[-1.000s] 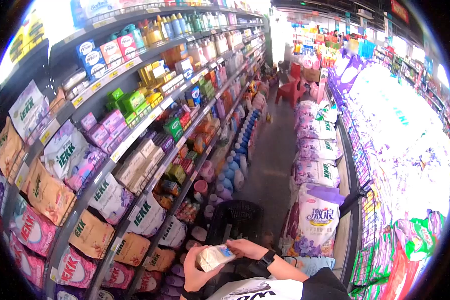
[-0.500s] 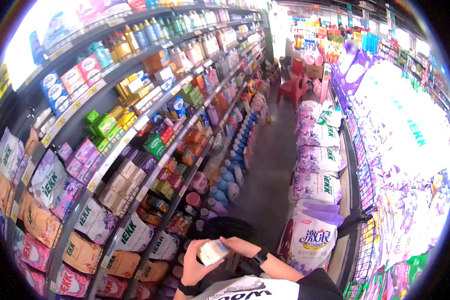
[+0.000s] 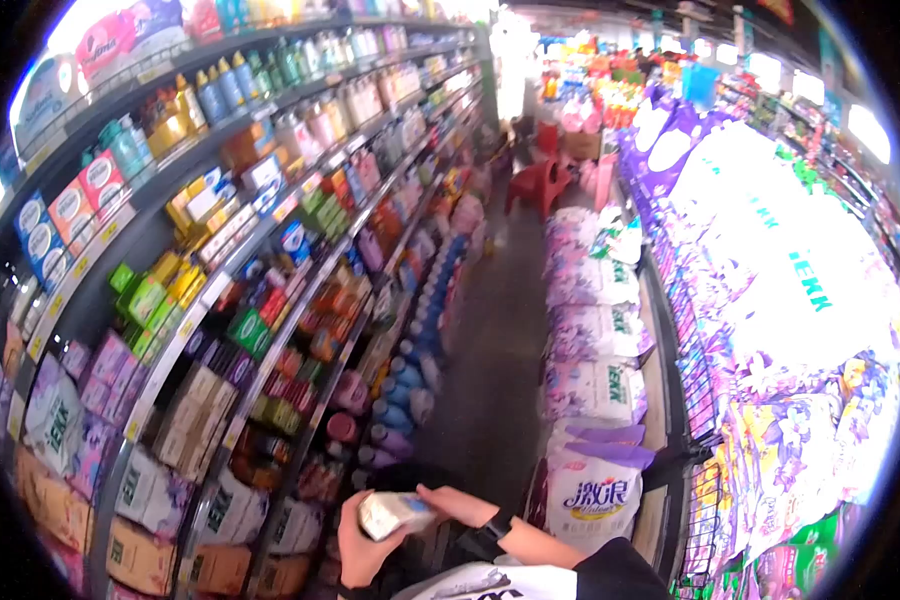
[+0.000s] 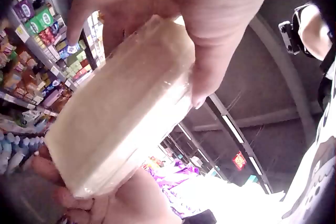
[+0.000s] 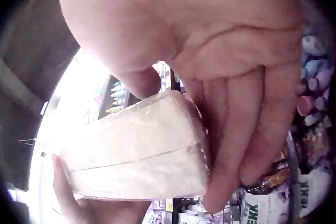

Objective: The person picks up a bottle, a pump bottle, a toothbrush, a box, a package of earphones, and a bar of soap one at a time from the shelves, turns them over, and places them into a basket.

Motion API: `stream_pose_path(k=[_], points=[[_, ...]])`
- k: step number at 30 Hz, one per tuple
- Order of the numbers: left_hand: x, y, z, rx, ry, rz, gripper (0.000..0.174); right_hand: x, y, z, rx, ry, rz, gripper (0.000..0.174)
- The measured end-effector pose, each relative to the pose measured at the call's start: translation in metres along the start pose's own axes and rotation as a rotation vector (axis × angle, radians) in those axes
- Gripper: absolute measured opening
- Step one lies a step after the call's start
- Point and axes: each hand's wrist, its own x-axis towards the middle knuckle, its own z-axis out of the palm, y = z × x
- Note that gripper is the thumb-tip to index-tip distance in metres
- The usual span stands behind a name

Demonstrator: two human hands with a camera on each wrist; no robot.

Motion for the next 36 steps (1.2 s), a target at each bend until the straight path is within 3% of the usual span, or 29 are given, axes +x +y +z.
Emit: stream_pose_path(k=[3,4,5,8,11,13,18,23,26,27,28,32,33,36], points=[[-0.005,-0.009,0.000,-0.153,0.080,-0.055,0.063,0.007,0.010,-0.006,-0.014,0.030,-0.009,0.060],[-0.010,-0.003,-0.007,-0.106,0.069,0.039,0.049,0.006,0.008,-0.005,0.013,0.020,0.002,0.061],[-0.013,-0.009,-0.011,-0.108,0.010,-0.031,0.066,0.003,0.006,-0.002,0.020,0.040,0.034,0.062],[-0.021,-0.012,-0.017,-0.184,0.018,-0.047,0.063,-0.008,0.003,0.006,-0.009,0.061,0.037,0.061],[-0.036,-0.024,-0.026,-0.077,0.016,-0.053,0.064,-0.007,0.019,0.012,0.000,0.029,0.031,0.060],[-0.049,-0.022,-0.032,-0.025,0.029,-0.013,0.063,-0.007,0.027,0.025,0.041,0.102,0.033,0.058],[-0.085,-0.016,-0.062,-0.065,0.037,-0.067,0.061,-0.014,0.047,0.065,0.005,0.093,0.117,0.052],[-0.126,-0.029,-0.088,-0.055,0.096,0.014,0.063,-0.019,0.073,0.102,-0.005,0.057,0.153,0.052],[-0.150,-0.026,-0.101,-0.103,0.120,0.022,0.052,-0.019,0.093,0.121,-0.037,0.006,0.140,0.050],[-0.153,-0.024,-0.107,-0.085,0.111,-0.063,0.062,-0.016,0.105,0.123,-0.069,-0.025,0.118,0.048],[-0.161,-0.023,-0.113,-0.042,0.127,-0.025,0.059,-0.019,0.104,0.144,-0.077,0.034,0.083,0.048],[-0.200,-0.014,-0.133,0.011,0.153,-0.052,0.057,-0.011,0.129,0.177,-0.051,-0.036,0.236,0.046],[-0.207,-0.008,-0.141,0.106,0.176,0.022,0.055,-0.008,0.137,0.185,-0.037,-0.052,0.282,0.048],[-0.237,-0.016,-0.145,0.113,0.228,-0.092,0.053,-0.001,0.155,0.200,-0.010,-0.187,0.377,0.047]])
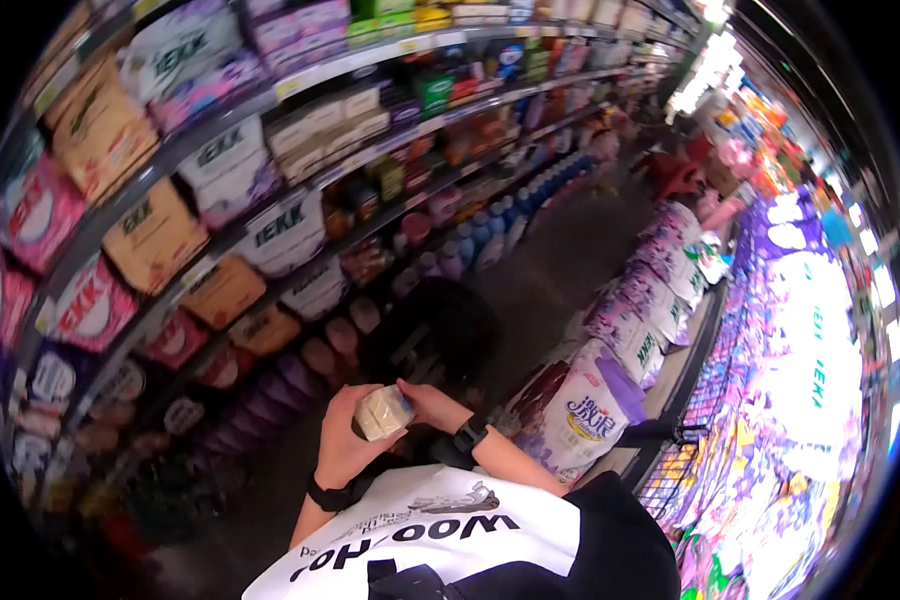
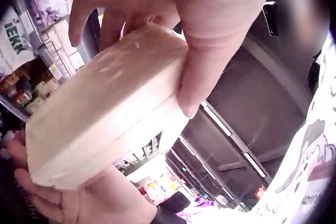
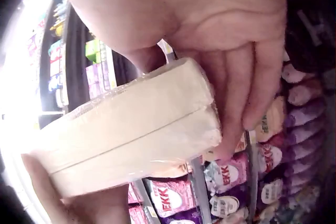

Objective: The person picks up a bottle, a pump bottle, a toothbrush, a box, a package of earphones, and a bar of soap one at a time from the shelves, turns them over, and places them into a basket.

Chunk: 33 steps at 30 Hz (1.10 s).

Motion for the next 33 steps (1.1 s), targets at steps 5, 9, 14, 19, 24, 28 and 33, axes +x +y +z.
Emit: stream_pose_path(k=[5,9,14,19,24,28,33], points=[[-0.026,-0.003,-0.013,0.108,0.106,0.020,0.050,0.014,0.005,0.024,-0.085,-0.065,0.094,0.044],[-0.039,-0.012,-0.010,0.101,0.144,-0.029,0.052,0.015,0.001,0.039,-0.150,-0.063,0.125,0.041],[-0.046,-0.010,-0.007,0.141,0.136,-0.080,0.052,0.019,0.013,0.040,-0.143,-0.124,0.121,0.038],[-0.052,-0.012,-0.010,0.191,0.214,-0.126,0.053,0.014,0.009,0.050,-0.348,-0.190,-0.034,0.028],[-0.066,-0.017,-0.022,0.170,0.272,-0.145,0.053,0.039,0.033,0.040,-0.533,-0.316,-0.218,0.028],[-0.090,-0.013,-0.035,0.222,0.377,-0.198,0.052,0.045,0.020,0.076,-0.848,-0.439,-0.241,0.026],[-0.109,-0.016,-0.043,0.232,0.512,-0.267,0.049,0.049,0.029,0.104,-0.208,-0.388,0.152,0.034]])
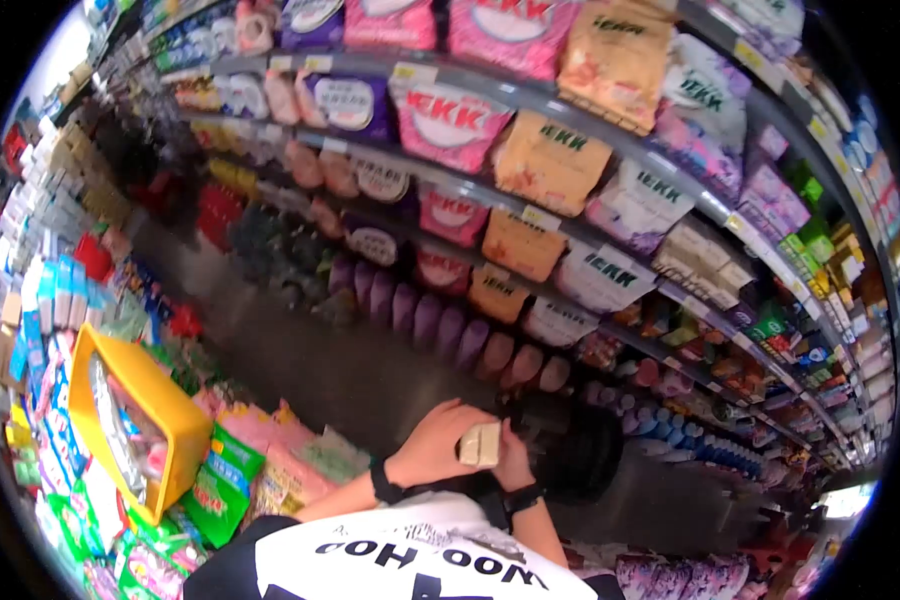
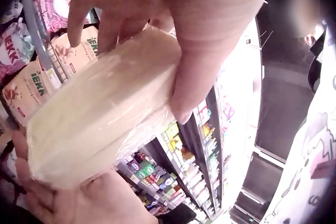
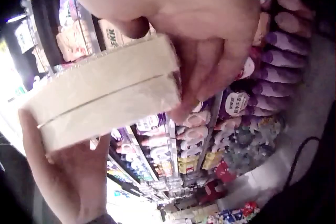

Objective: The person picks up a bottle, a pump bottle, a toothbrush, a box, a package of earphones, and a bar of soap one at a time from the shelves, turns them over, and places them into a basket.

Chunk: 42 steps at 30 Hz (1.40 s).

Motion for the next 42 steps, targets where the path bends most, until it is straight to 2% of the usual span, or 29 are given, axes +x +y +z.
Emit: stream_pose_path(k=[2,4,7,8,9,11,14,19,22,24,26,30,34,36,40,41,42], points=[[0.005,0.006,-0.003,-0.024,0.011,-0.041,0.046,0.004,0.002,-0.003,0.105,0.074,0.070,0.038],[0.013,0.007,-0.006,-0.026,-0.036,-0.047,0.048,0.015,0.014,-0.018,0.275,0.022,0.111,0.039],[0.039,0.012,0.004,-0.038,-0.083,0.053,0.051,0.013,0.005,-0.027,0.295,0.005,0.050,0.045],[0.040,0.024,0.015,-0.018,-0.084,0.106,0.051,-0.003,0.006,-0.036,0.362,0.065,-0.051,0.045],[0.045,0.028,0.024,-0.024,-0.177,0.169,0.051,-0.011,0.009,-0.046,0.303,0.110,-0.047,0.047],[0.051,0.028,0.040,-0.028,-0.140,0.202,0.053,-0.018,0.025,-0.069,0.205,0.158,-0.037,0.053],[0.066,0.037,0.079,-0.063,-0.278,0.227,0.055,-0.063,-0.002,-0.068,0.320,0.273,-0.139,0.054],[0.087,0.078,0.131,-0.123,-0.431,0.279,0.056,-0.092,-0.006,-0.110,0.553,0.304,-0.316,0.049],[0.093,0.104,0.175,-0.149,-0.475,0.218,0.056,-0.120,-0.016,-0.139,0.623,0.320,-0.317,0.048],[0.097,0.120,0.205,-0.114,-0.483,0.267,0.056,-0.140,-0.024,-0.167,0.618,0.278,-0.320,0.047],[0.100,0.135,0.236,-0.100,-0.509,0.334,0.055,-0.159,-0.035,-0.190,0.624,0.321,-0.303,0.047],[0.104,0.172,0.291,-0.065,-0.524,0.302,0.055,-0.190,-0.044,-0.249,0.612,0.292,-0.299,0.047],[0.111,0.203,0.328,-0.114,-0.566,0.189,0.055,-0.228,-0.067,-0.286,0.623,0.240,-0.295,0.046],[0.111,0.209,0.338,-0.110,-0.557,0.121,0.050,-0.239,-0.078,-0.291,0.628,0.302,-0.275,0.046],[0.114,0.229,0.341,-0.130,-0.581,0.113,0.046,-0.240,-0.083,-0.304,0.598,0.297,-0.244,0.045],[0.114,0.221,0.340,-0.080,-0.642,0.136,0.059,-0.239,-0.079,-0.307,0.592,0.288,-0.240,0.045],[0.113,0.216,0.342,-0.078,-0.633,0.137,0.059,-0.236,-0.076,-0.310,0.599,0.277,-0.240,0.045]])
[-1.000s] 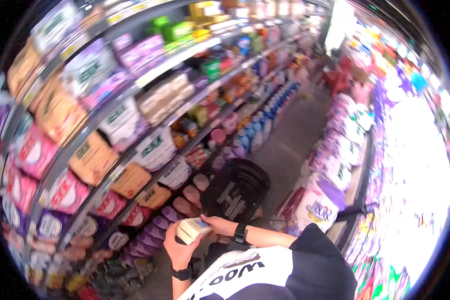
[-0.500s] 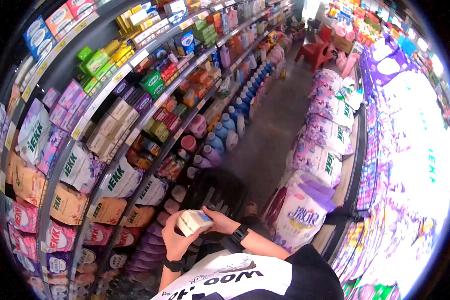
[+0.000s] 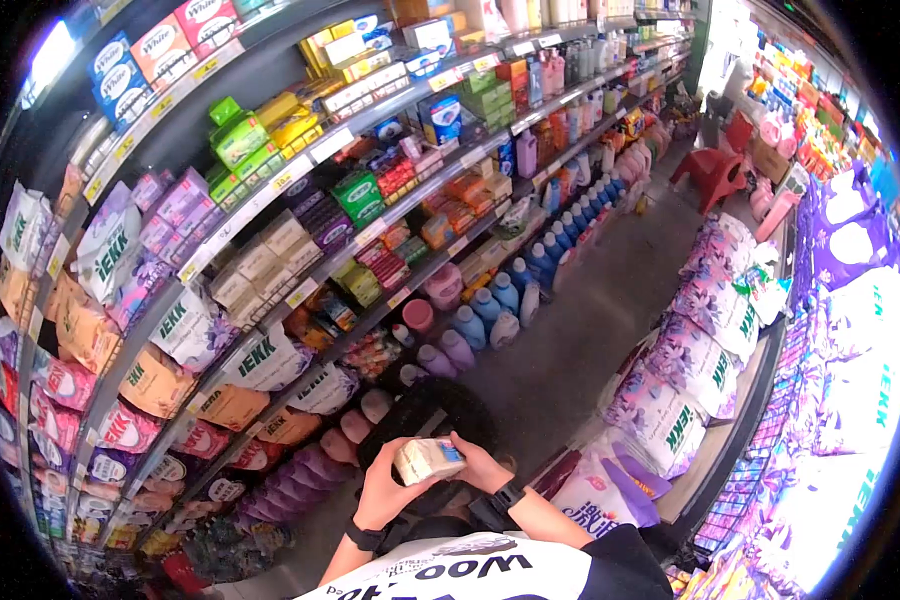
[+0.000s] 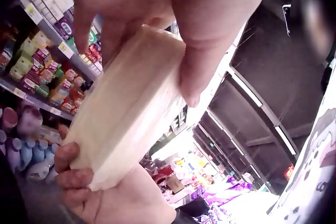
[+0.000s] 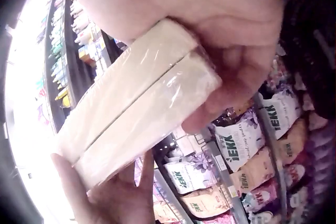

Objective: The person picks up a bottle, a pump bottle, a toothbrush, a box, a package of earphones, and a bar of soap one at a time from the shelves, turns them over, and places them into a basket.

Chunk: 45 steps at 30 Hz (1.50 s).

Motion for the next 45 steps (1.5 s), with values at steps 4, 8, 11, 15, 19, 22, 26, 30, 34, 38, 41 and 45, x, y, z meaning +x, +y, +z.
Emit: stream_pose_path(k=[4,8,11,15,19,22,26,30,34,38,41,45], points=[[-0.002,-0.013,-0.005,-0.066,-0.030,-0.013,0.061,0.002,0.002,-0.004,-0.022,0.004,-0.005,0.047],[-0.009,-0.023,-0.016,-0.034,-0.055,0.030,0.067,-0.008,-0.010,0.024,-0.038,0.101,-0.039,0.048],[-0.019,-0.035,-0.025,-0.099,-0.069,0.029,0.073,-0.004,-0.011,0.032,-0.068,0.120,-0.074,0.046],[-0.033,-0.058,-0.031,-0.265,-0.073,-0.012,0.078,-0.004,-0.007,0.041,-0.195,0.192,-0.152,0.042],[-0.042,-0.078,-0.037,-0.311,-0.123,-0.049,0.076,-0.007,0.008,0.045,-0.250,0.300,-0.203,0.039],[-0.049,-0.088,-0.038,-0.281,-0.139,-0.059,0.071,-0.011,0.015,0.047,-0.263,0.333,-0.203,0.039],[-0.050,-0.076,-0.048,-0.333,-0.159,-0.081,0.062,-0.015,0.014,0.052,-0.276,0.327,-0.248,0.039],[-0.050,-0.086,-0.047,-0.286,-0.127,-0.006,0.059,-0.013,0.014,0.047,-0.287,0.288,-0.298,0.038],[-0.051,-0.096,-0.042,-0.332,-0.157,-0.154,0.059,-0.009,0.007,0.046,-0.370,0.248,-0.266,0.039],[-0.042,-0.095,-0.035,-0.267,-0.114,-0.174,0.061,-0.006,-0.012,0.041,-0.387,0.176,-0.269,0.038],[-0.028,-0.089,-0.020,-0.292,-0.100,-0.254,0.061,-0.003,-0.031,0.024,-0.375,0.141,-0.252,0.036],[0.008,-0.081,0.023,-0.275,0.008,-0.303,0.059,-0.003,-0.079,-0.006,-0.348,0.152,-0.205,0.033]])
